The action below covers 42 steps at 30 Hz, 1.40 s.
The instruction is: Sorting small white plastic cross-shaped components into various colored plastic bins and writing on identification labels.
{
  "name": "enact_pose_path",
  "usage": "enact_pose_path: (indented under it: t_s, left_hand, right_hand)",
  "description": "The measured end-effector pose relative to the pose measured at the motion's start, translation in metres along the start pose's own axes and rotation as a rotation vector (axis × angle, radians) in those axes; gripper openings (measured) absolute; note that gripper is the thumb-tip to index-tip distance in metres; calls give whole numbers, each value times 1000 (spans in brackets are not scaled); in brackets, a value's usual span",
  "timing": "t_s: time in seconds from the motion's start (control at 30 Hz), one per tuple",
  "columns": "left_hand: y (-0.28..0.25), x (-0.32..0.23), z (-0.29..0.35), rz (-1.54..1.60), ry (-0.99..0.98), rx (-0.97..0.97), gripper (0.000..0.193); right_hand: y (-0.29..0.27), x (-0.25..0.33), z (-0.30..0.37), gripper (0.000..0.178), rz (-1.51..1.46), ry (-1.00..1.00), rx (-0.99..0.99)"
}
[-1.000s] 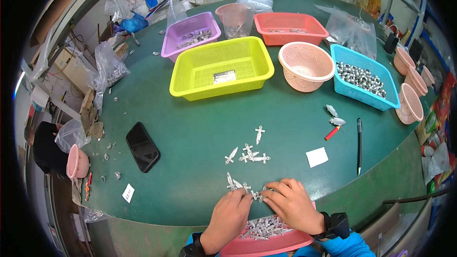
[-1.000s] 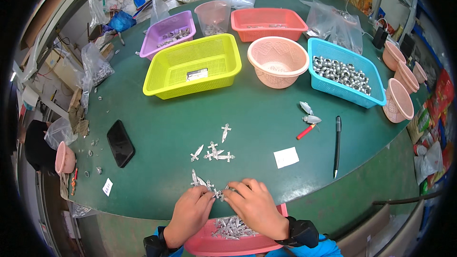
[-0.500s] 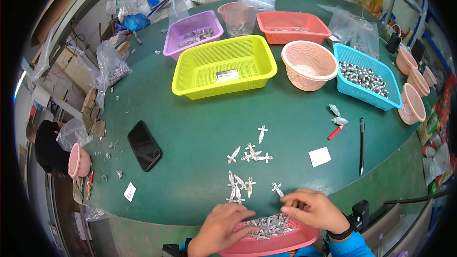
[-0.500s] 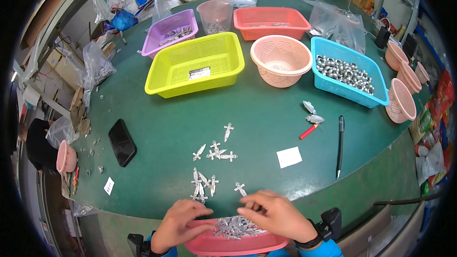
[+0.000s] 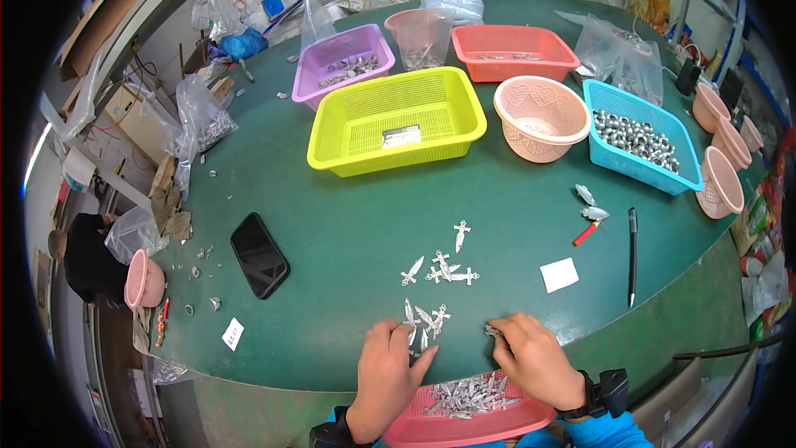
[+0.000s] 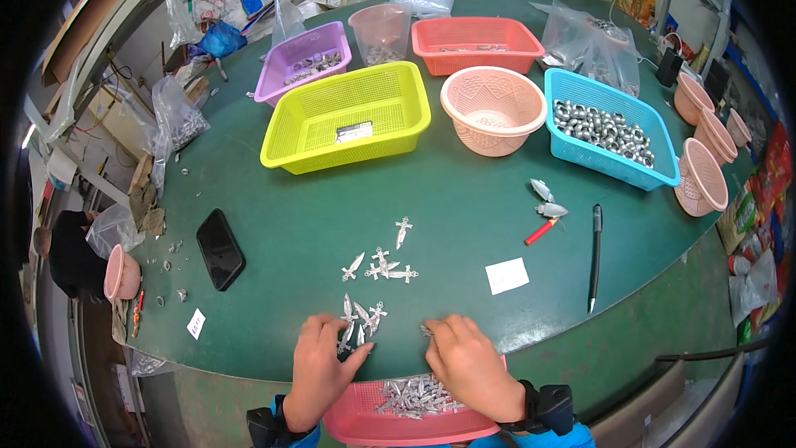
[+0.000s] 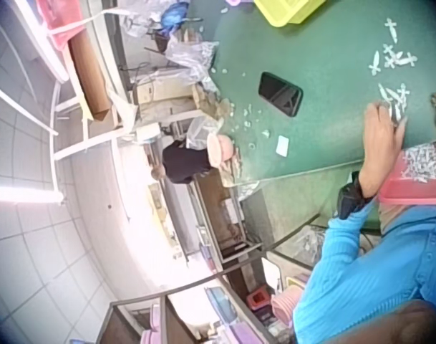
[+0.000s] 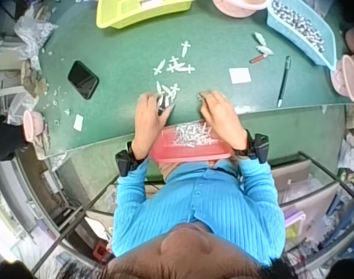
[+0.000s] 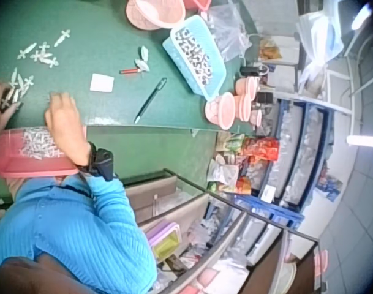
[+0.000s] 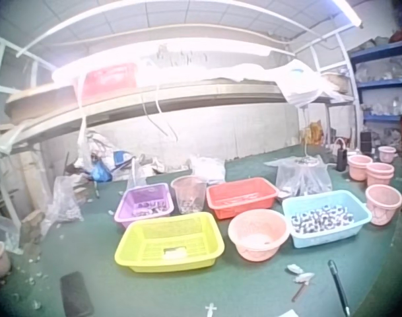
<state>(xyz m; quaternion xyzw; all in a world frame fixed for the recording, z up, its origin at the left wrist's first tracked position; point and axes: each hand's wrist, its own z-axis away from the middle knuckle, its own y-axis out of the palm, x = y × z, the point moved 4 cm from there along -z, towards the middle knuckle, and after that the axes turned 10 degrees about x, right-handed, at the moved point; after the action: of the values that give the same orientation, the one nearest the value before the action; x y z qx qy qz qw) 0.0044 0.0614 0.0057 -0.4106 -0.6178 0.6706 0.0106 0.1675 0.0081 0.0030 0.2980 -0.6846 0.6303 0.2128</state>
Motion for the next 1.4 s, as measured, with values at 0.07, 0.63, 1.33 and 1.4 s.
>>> enact_pose_path:
  t_s: [0.07, 0.63, 1.33, 1.4]
  left_hand:
    - [0, 1, 7, -67, -44, -39, 26]
    - [-8, 7, 28, 38, 17, -21, 23]
    - [-15, 11, 29, 308, 194, 327, 21]
    - [-24, 5, 16, 36, 162, 191, 31]
  right_hand:
    - [-1, -2, 1, 22, -42, 10, 14]
    - [6, 8, 1, 20, -391, 85, 354]
    - [-3, 33, -21, 11, -318, -123, 302]
    - [1, 33, -29, 19, -87, -123, 215]
